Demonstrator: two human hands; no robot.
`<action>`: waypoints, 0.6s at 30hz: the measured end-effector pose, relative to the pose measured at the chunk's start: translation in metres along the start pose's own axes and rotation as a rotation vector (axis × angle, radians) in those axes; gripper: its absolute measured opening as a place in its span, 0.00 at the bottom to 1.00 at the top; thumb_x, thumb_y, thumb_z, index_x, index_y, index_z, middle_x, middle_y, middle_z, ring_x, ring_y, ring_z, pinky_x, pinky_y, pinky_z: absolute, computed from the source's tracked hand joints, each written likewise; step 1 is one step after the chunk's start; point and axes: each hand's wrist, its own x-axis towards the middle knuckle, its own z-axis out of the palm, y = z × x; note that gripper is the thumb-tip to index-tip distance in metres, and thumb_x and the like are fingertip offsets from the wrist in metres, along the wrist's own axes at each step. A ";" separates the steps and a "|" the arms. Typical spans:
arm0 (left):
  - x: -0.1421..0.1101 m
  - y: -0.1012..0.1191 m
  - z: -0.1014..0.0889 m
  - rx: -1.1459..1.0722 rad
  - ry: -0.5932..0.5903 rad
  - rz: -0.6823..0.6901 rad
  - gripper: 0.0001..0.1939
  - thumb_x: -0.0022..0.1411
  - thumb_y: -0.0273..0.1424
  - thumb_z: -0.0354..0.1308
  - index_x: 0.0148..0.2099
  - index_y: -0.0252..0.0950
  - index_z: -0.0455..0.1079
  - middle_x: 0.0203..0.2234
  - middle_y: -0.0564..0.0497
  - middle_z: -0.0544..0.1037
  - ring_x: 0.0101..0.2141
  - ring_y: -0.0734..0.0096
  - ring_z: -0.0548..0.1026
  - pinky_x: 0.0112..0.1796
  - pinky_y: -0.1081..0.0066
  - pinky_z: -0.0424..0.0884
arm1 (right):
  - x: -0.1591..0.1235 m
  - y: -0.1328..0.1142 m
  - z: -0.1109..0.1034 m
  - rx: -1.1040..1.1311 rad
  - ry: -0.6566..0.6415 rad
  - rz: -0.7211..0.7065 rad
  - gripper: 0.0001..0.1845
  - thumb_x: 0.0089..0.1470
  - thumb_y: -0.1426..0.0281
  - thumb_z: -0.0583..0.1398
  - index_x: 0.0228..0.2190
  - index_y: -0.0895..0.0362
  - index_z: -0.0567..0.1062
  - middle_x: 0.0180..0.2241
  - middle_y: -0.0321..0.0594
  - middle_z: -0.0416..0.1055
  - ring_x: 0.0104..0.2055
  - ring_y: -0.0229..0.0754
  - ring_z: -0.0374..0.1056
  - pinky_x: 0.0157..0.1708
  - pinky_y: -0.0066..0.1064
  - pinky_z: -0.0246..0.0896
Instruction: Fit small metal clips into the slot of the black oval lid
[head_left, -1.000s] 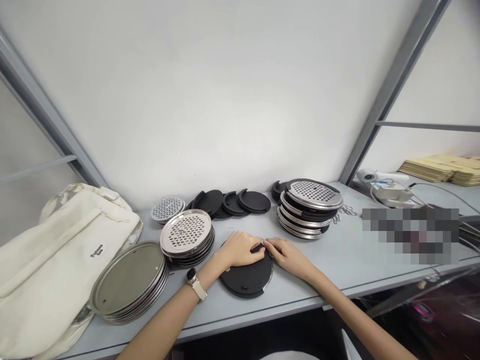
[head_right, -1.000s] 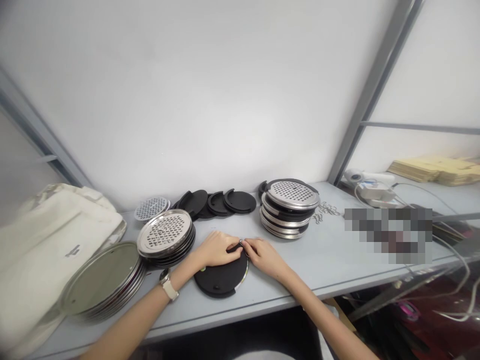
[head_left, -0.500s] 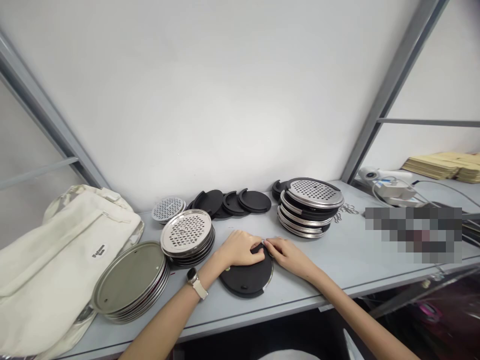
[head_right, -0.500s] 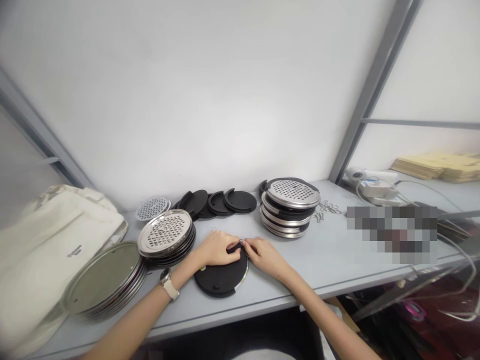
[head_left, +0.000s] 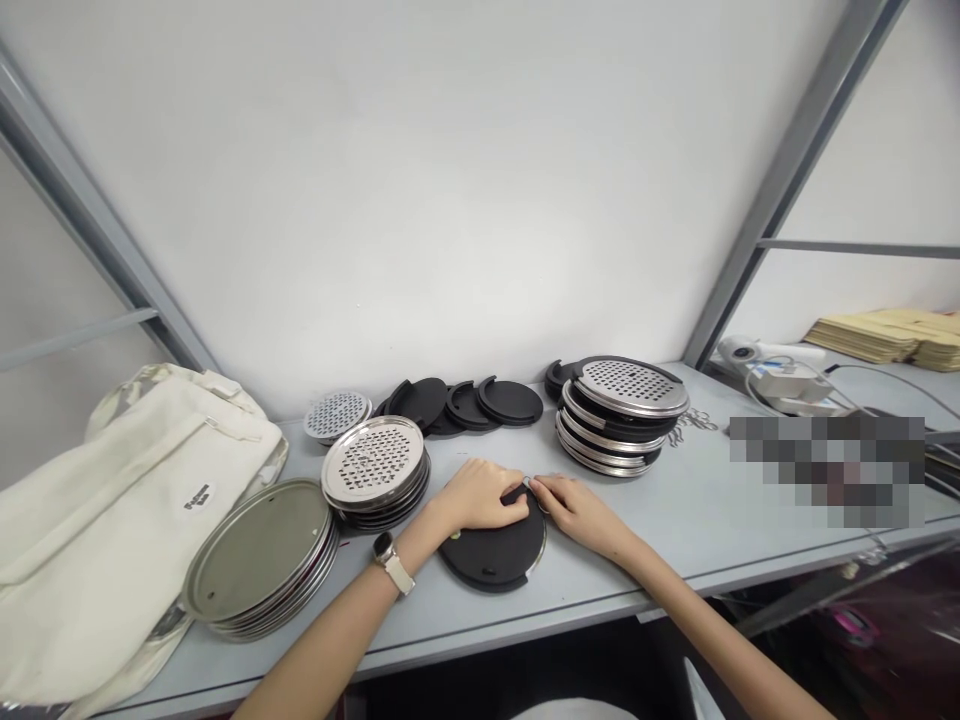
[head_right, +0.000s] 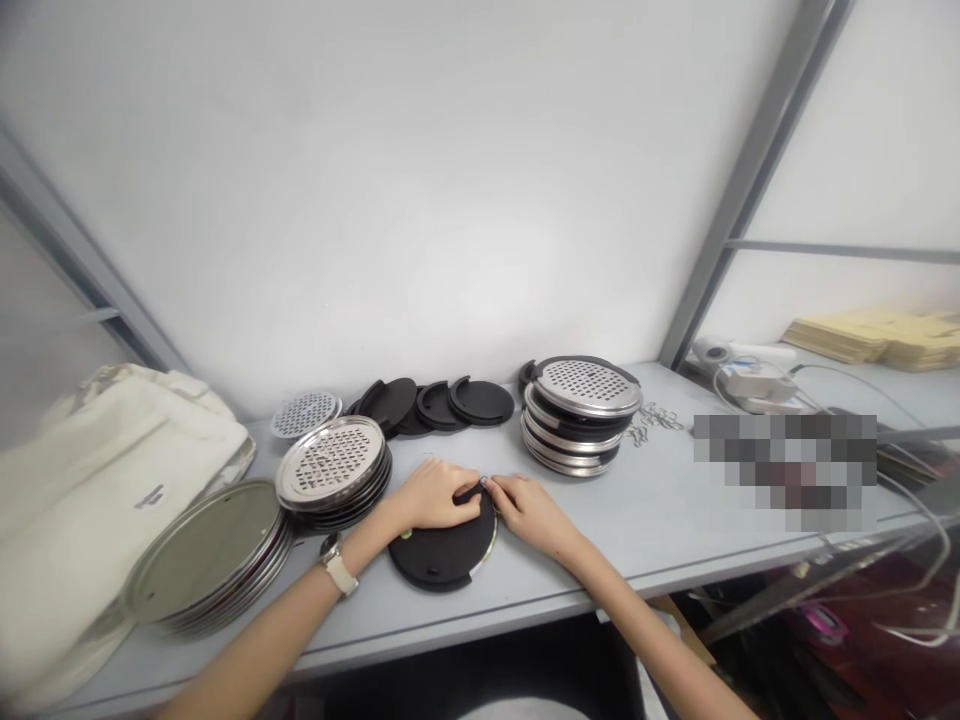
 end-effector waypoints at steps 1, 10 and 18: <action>0.000 0.000 0.000 -0.001 -0.001 0.006 0.09 0.57 0.36 0.52 0.27 0.38 0.66 0.20 0.54 0.73 0.22 0.72 0.68 0.24 0.71 0.51 | 0.000 0.000 0.000 0.000 -0.006 -0.003 0.22 0.65 0.63 0.44 0.26 0.56 0.69 0.24 0.37 0.69 0.29 0.41 0.65 0.32 0.29 0.53; -0.001 0.000 0.003 0.024 -0.034 -0.006 0.09 0.58 0.38 0.50 0.30 0.39 0.65 0.22 0.54 0.73 0.23 0.70 0.70 0.25 0.70 0.54 | 0.000 0.000 -0.001 -0.015 -0.017 -0.019 0.22 0.64 0.64 0.44 0.27 0.57 0.71 0.25 0.38 0.71 0.30 0.41 0.66 0.32 0.30 0.54; -0.002 0.004 -0.003 0.038 -0.036 -0.061 0.15 0.58 0.41 0.51 0.46 0.41 0.61 0.27 0.53 0.75 0.28 0.62 0.73 0.27 0.70 0.59 | 0.000 -0.001 -0.001 -0.032 -0.016 -0.018 0.23 0.64 0.64 0.44 0.23 0.57 0.69 0.22 0.37 0.68 0.27 0.40 0.64 0.31 0.30 0.53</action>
